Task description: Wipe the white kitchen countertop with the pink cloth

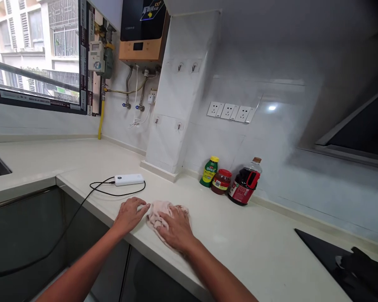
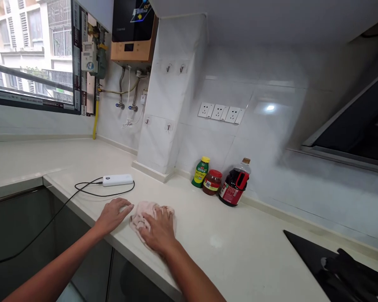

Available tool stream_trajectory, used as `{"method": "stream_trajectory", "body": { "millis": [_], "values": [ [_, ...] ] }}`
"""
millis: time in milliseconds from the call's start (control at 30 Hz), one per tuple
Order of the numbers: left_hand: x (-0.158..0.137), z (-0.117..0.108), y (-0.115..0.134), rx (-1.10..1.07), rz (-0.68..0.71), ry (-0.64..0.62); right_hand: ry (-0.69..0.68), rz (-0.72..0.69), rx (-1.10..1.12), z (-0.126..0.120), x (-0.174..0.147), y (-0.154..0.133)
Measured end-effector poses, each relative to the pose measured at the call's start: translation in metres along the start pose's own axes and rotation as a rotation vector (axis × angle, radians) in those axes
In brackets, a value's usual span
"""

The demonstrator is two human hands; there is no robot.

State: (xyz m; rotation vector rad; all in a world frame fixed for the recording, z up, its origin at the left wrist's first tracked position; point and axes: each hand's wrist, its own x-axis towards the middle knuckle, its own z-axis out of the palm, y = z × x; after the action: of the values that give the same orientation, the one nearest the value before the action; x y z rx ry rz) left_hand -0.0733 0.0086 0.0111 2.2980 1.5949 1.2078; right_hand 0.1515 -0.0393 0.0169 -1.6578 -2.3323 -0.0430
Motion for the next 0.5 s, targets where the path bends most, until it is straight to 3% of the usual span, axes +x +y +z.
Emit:
{"method": "stream_trajectory", "body": {
  "millis": [100, 200, 300, 500],
  "values": [
    [-0.002, -0.001, 0.002, 0.037, -0.008, -0.015, 0.044, -0.170, 0.069, -0.003, -0.039, 0.002],
    [-0.003, -0.001, 0.004, 0.081, 0.019, -0.039, 0.071, -0.198, 0.056, -0.013, -0.068, 0.037],
    [-0.004, 0.001, 0.004, 0.105, 0.050, -0.065, 0.072, 0.028, -0.053, -0.029, -0.079, 0.100],
    [-0.003, 0.005, -0.001, 0.070, 0.077, -0.012, 0.065, 0.659, -0.222, -0.045, -0.088, 0.258]
  ]
}}
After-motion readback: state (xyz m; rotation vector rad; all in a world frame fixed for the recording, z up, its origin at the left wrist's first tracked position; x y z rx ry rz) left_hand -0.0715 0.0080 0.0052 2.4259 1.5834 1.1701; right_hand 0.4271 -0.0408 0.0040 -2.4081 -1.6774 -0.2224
